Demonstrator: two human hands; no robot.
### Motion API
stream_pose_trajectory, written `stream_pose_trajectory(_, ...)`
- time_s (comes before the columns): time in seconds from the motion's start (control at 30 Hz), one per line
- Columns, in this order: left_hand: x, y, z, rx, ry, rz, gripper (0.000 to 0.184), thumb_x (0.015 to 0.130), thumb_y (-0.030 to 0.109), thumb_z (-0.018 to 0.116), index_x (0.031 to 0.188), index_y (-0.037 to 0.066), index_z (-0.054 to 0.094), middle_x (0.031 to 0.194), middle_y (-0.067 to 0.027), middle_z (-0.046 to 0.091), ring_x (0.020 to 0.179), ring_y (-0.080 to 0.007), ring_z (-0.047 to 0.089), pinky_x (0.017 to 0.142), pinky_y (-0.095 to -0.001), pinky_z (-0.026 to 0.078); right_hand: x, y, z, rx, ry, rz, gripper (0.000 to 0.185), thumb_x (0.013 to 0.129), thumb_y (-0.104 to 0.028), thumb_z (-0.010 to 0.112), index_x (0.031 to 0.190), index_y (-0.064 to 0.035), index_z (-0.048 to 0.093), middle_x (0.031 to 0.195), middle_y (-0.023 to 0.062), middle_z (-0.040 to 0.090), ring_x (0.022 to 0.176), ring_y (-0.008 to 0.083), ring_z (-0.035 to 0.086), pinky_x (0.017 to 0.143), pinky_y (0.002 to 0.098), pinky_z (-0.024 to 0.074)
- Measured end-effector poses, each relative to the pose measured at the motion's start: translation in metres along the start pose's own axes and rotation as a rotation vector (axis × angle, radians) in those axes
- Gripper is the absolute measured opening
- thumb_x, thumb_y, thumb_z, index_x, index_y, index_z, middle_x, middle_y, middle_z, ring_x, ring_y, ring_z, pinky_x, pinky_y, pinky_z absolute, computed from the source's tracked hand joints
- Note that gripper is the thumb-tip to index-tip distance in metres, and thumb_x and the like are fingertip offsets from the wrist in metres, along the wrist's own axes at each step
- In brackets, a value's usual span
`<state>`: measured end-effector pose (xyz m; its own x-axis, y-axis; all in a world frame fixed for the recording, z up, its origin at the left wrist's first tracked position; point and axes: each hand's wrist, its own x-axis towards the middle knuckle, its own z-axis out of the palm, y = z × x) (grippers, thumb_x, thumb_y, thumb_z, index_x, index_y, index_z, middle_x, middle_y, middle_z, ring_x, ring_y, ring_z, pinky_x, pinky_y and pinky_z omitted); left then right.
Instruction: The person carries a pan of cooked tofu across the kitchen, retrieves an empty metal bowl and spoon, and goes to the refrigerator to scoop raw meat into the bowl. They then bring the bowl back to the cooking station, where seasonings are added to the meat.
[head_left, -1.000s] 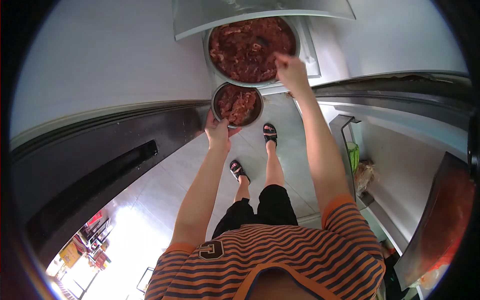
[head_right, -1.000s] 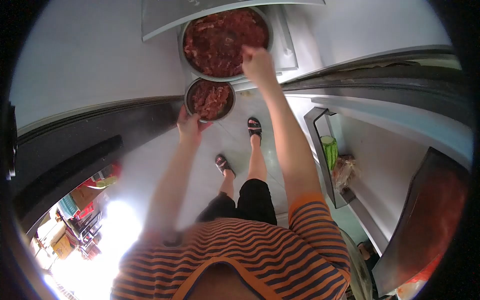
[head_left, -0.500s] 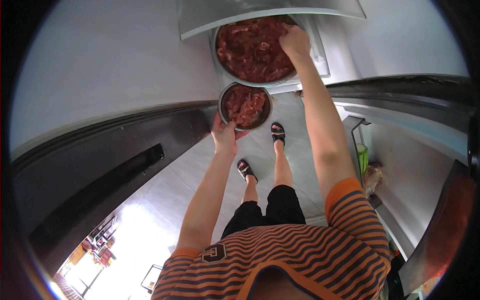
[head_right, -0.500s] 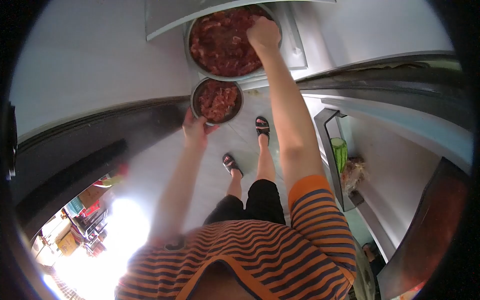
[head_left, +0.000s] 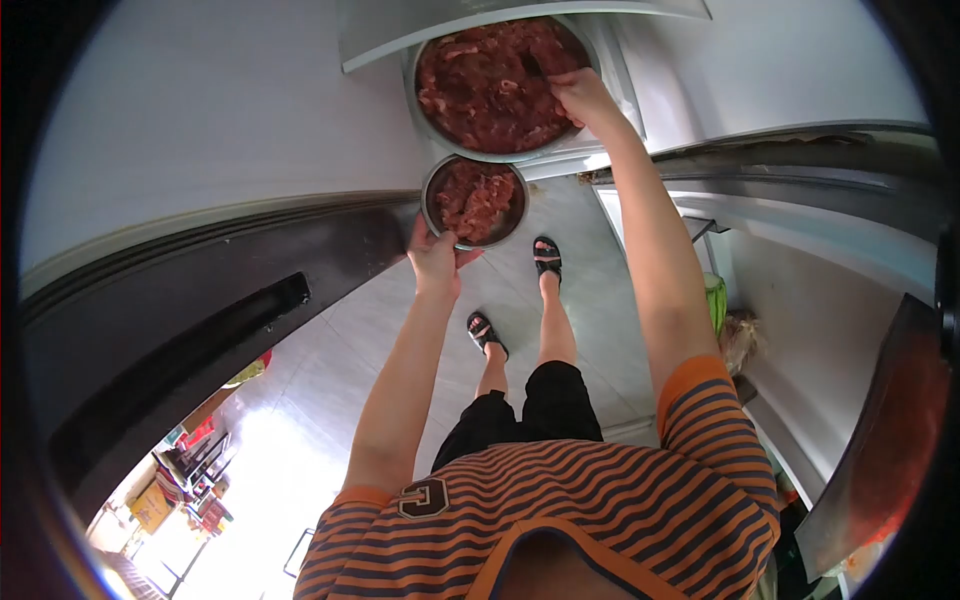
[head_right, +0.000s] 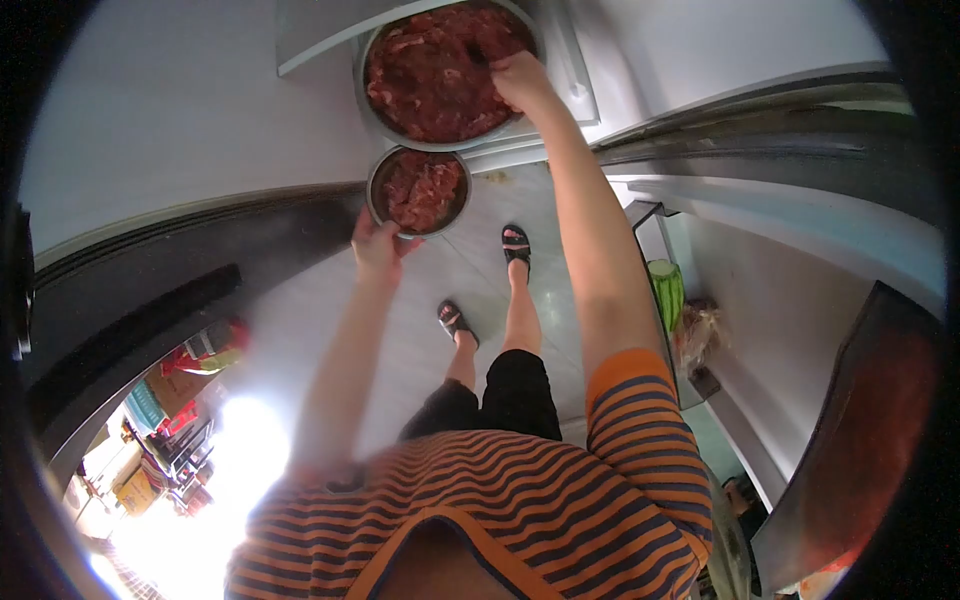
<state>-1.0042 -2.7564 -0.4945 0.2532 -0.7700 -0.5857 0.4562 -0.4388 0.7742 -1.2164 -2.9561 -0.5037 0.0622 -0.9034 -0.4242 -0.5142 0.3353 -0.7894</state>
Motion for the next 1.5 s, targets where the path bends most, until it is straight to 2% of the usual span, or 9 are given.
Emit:
stream_pose_trajectory(0.1,-0.003,0.002,0.005,0.018,0.029,-0.007,0.048,0.075,-0.01,0.037,0.119,0.007,0.039,0.108,-0.0093,0.052,0.086,-0.0204,0.059,0.051,-0.0289,0.057,0.024,0.011,0.023,0.028,0.166,-0.113,0.022,0.075,-0.011,0.049,0.09,-0.0031,0.063,0.063,0.0132,0.06,0.053,0.0207,0.058,0.043,0.0316,0.0443)
stream_pose_trajectory(0.17,-0.001,0.0,0.006,0.024,0.047,-0.003,0.048,0.075,-0.01,0.037,0.119,0.007,0.039,0.109,-0.0096,0.052,0.086,-0.0204,0.06,0.051,-0.0286,0.057,0.025,0.01,0.028,0.483,-0.014,0.002,0.016,0.076,-0.009,0.051,0.083,-0.0005,0.063,0.06,0.0121,0.058,0.049,0.0174,0.052,0.038,0.0301,0.0382)
stream_pose_trajectory(0.3,-0.008,-0.002,0.008,0.017,0.023,0.023,0.048,0.074,-0.011,0.037,0.119,0.007,0.04,0.109,-0.0103,0.052,0.084,-0.0208,0.06,0.051,-0.0285,0.057,0.023,0.012,0.014,0.929,-0.217,0.237,0.014,0.081,-0.009,0.055,0.093,-0.0019,0.056,0.065,0.0089,0.053,0.042,0.0089,0.036,0.035,0.0212,0.0275)
stream_pose_trajectory(0.43,-0.01,-0.006,0.006,-0.006,0.008,0.031,0.048,0.074,-0.011,0.036,0.118,0.006,0.041,0.106,-0.0107,0.053,0.082,-0.0214,0.061,0.051,-0.0294,0.058,0.0,0.018,-0.005,1.11,-0.38,0.132,0.028,0.085,-0.011,0.05,0.113,-0.0075,0.051,0.061,-0.0014,0.044,0.04,0.0026,0.03,0.034,0.0154,0.0228)
stream_pose_trajectory(0.73,-0.004,-0.011,0.001,-0.083,0.006,0.019,0.048,0.073,-0.01,0.037,0.118,0.006,0.04,0.105,-0.0113,0.054,0.08,-0.0222,0.062,0.05,-0.0299,0.057,-0.124,-0.013,-0.016,0.809,-0.363,0.013,0.032,0.083,-0.012,0.052,0.114,-0.0047,0.053,0.055,-0.0047,0.042,0.04,-0.0001,0.031,0.033,0.0158,0.0198)
stream_pose_trajectory(0.8,-0.002,-0.012,0.0,-0.082,0.015,0.002,0.048,0.073,-0.01,0.037,0.118,0.006,0.039,0.105,-0.0115,0.054,0.08,-0.0223,0.062,0.051,-0.0298,0.057,-0.145,0.003,0.007,0.691,-0.423,0.132,0.029,0.081,-0.008,0.053,0.11,-0.0062,0.057,0.059,-0.0026,0.048,0.045,0.0011,0.037,0.035,0.0156,0.0242)
stream_pose_trajectory(1.0,-0.002,-0.013,-0.002,-0.08,-0.02,0.016,0.049,0.073,-0.01,0.037,0.119,0.006,0.038,0.105,-0.0122,0.054,0.079,-0.0226,0.062,0.051,-0.0289,0.057,-0.177,0.043,0.075,0.044,-0.235,-0.269,0.027,0.085,-0.003,0.046,0.11,-0.0018,0.055,0.071,0.0086,0.058,0.057,0.0102,0.049,0.06,0.0252,0.0501)
stream_pose_trajectory(1.23,-0.037,0.005,-0.003,0.041,0.0,-0.019,0.051,0.073,-0.011,0.038,0.121,0.006,0.037,0.106,-0.0119,0.053,0.079,-0.022,0.062,0.051,-0.0268,0.057,-0.189,0.039,0.05,0.039,-0.395,-0.312,0.029,0.085,-0.003,0.045,0.113,-0.0053,0.054,0.058,0.0028,0.05,0.05,0.0062,0.043,0.052,0.0233,0.0445)
stream_pose_trajectory(1.5,-0.027,0.034,0.034,0.088,-0.056,0.105,0.045,0.077,-0.007,0.043,0.119,0.007,0.041,0.108,-0.0081,0.051,0.086,-0.0185,0.059,0.051,-0.0255,0.056,-0.177,-0.011,0.014,0.23,-0.591,0.037,0.027,0.085,-0.009,0.049,0.11,-0.0081,0.058,0.05,0.003,0.046,0.042,0.0063,0.04,0.037,0.0225,0.0312)
